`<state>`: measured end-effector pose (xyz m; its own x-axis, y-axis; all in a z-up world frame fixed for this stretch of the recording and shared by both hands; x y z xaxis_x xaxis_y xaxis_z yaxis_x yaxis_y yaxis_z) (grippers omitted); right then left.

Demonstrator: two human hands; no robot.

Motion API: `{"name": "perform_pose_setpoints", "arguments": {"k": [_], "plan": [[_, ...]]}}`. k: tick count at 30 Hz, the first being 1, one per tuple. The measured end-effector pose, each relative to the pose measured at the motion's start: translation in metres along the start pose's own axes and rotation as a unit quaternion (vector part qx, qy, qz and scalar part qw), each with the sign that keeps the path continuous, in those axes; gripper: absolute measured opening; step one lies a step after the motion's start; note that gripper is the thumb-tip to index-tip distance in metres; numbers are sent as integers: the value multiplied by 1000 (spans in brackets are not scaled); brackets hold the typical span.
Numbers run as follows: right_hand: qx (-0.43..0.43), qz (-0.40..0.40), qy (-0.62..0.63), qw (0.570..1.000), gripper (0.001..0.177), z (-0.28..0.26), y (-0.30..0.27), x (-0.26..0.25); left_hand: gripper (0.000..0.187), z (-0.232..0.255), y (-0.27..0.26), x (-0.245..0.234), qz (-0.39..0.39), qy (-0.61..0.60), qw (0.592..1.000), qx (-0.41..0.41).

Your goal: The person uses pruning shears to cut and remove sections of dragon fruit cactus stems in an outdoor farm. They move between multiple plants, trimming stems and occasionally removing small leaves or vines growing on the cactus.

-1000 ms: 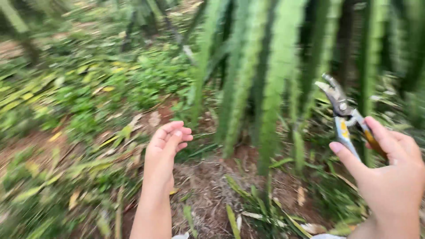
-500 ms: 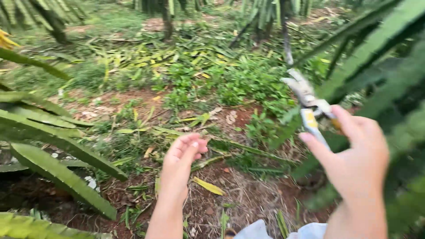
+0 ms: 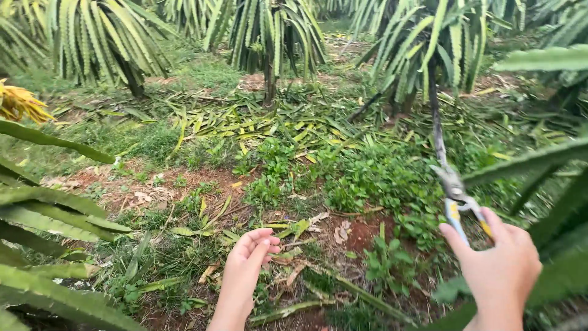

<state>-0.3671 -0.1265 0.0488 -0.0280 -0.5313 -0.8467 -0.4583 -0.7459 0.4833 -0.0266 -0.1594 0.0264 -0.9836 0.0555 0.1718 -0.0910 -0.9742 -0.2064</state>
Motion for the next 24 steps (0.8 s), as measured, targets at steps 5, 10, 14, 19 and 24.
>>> {"name": "perform_pose_setpoints", "arguments": {"k": [5, 10, 14, 19, 24], "plan": [[30, -58, 117, 991, 69, -17, 28, 7, 26, 4, 35, 3, 15, -29, 999, 21], [17, -49, 71, 996, 64, -10, 40, 23, 26, 13, 72, 11, -8, -29, 999, 37], [57, -35, 23, 998, 64, 5, 52, 26, 25, 8, 103, 23, -48, -79, 994, 57], [83, -26, -22, 996, 62, 5, 68, 30, 23, 12, 155, 37, -88, -95, 990, 59], [128, -18, -67, 989, 67, 0, 90, 48, 26, 18, 222, 47, -137, -98, 984, 58]]}}
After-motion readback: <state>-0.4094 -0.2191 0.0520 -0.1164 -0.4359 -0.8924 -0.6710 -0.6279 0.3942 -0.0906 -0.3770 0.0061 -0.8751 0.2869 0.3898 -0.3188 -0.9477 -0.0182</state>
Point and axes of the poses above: each hand's wrist, its own y-axis towards the middle knuckle, its own x-axis out of the palm, z = x × y, the point moved 4 cm from there along y, towards the middle knuckle, and after that the axes turned 15 degrees about -z, right-handed, at the moved point
